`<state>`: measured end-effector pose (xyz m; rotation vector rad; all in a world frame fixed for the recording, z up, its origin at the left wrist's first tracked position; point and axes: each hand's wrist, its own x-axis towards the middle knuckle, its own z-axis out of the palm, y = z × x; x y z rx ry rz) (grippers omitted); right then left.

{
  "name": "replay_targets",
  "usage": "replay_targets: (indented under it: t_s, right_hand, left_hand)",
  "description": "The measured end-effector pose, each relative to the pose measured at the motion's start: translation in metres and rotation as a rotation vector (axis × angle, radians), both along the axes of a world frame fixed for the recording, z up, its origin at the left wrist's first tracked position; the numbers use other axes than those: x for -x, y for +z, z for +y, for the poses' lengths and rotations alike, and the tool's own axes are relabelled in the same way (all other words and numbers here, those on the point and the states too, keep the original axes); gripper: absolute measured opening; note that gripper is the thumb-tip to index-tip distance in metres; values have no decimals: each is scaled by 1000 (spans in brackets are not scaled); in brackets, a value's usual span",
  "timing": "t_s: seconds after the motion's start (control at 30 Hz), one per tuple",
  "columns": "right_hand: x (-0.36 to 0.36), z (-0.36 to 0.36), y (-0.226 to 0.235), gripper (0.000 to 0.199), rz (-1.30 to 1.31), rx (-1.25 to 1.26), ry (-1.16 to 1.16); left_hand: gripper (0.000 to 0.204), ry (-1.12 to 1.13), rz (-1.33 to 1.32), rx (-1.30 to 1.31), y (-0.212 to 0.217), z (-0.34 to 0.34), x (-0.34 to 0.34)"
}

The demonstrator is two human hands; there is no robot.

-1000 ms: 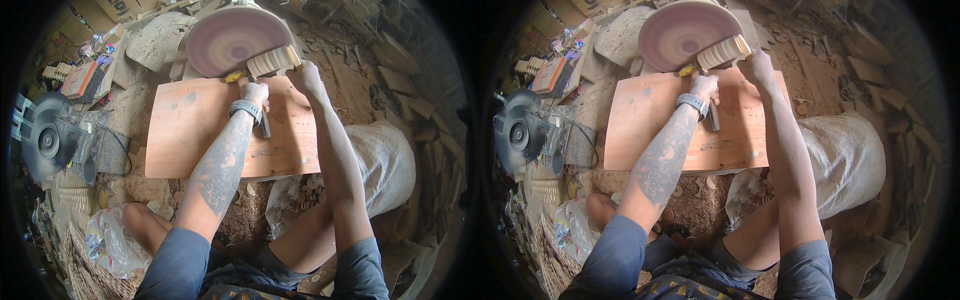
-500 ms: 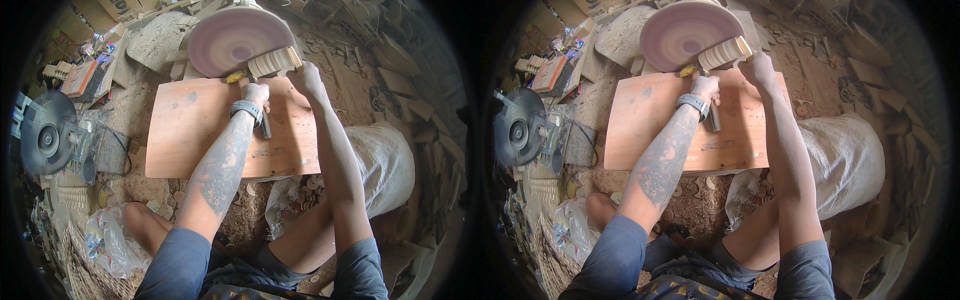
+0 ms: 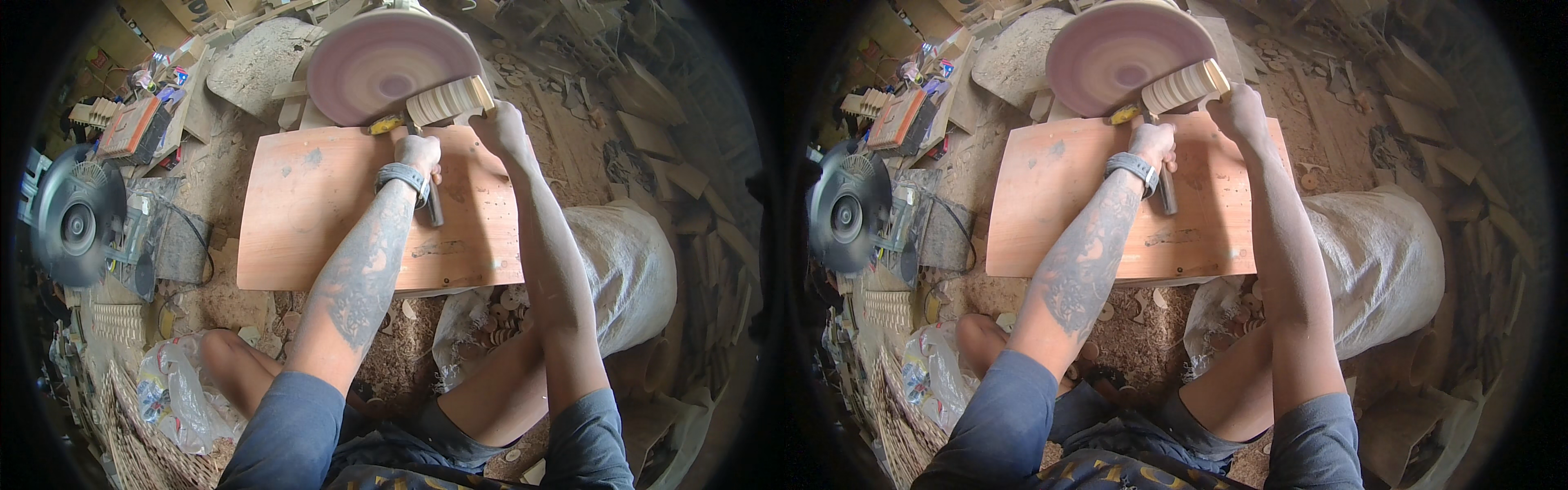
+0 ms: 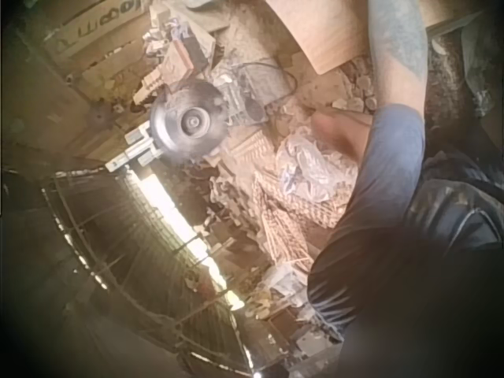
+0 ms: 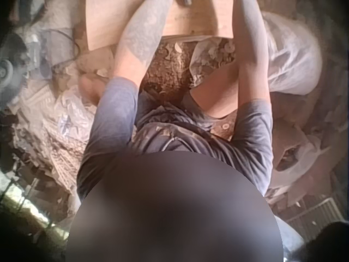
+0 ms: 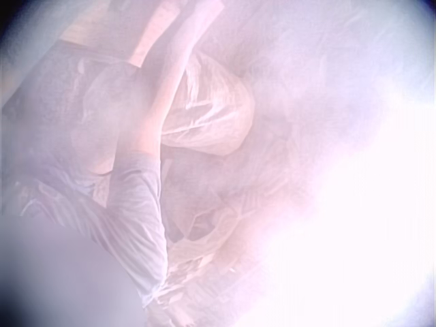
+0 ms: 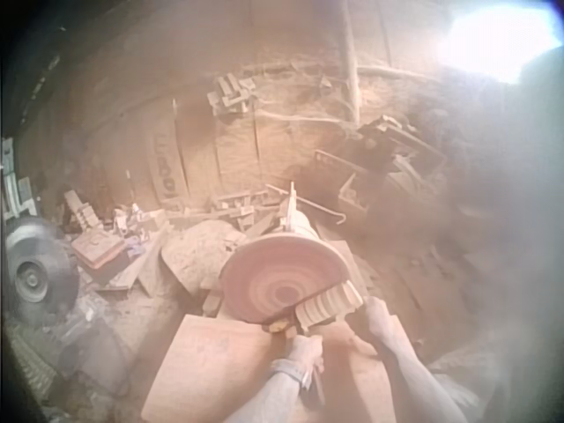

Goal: The person uses a handheld grinding wheel to smooth the edges of small wooden discs. They hold the discs with a clamp, rotate them against the spinning wheel, and then place the finished pieces into a sack.

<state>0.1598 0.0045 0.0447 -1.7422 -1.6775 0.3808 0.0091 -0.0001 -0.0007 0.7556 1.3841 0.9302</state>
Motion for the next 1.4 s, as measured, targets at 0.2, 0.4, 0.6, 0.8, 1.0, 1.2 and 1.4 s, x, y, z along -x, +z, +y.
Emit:
replay_targets:
  t_s: [0.2,0.4,0.6,0.8,1.0,1.2,1.4]
  right_hand:
    - [-2,1,-3,22,41,9,-1]
    - [-2,0,-1,21,11,-10,20]
    - [-2,0,-2,21,-5,-13,24]
    - [-3,1,-3,21,1,-2,21]
    - [-3,1,-2,22,17,8,29]
    - [-3,1,-3,22,28,7,28]
    - [-3,1,-3,24,8,5,29]
  left_hand:
    - [17,20,-36,13,0,1,-1]
    - [20,11,-16,7,-1,1,-1]
    - [19,11,-13,21,0,1,-1]
    - [15,3,-17,7,-4,4,1]
    - [20,-1,-23,12,-10,9,1]
    - [23,-10,-36,16,-12,10,2]
    - [22,-6,-42,20,-11,9,2]
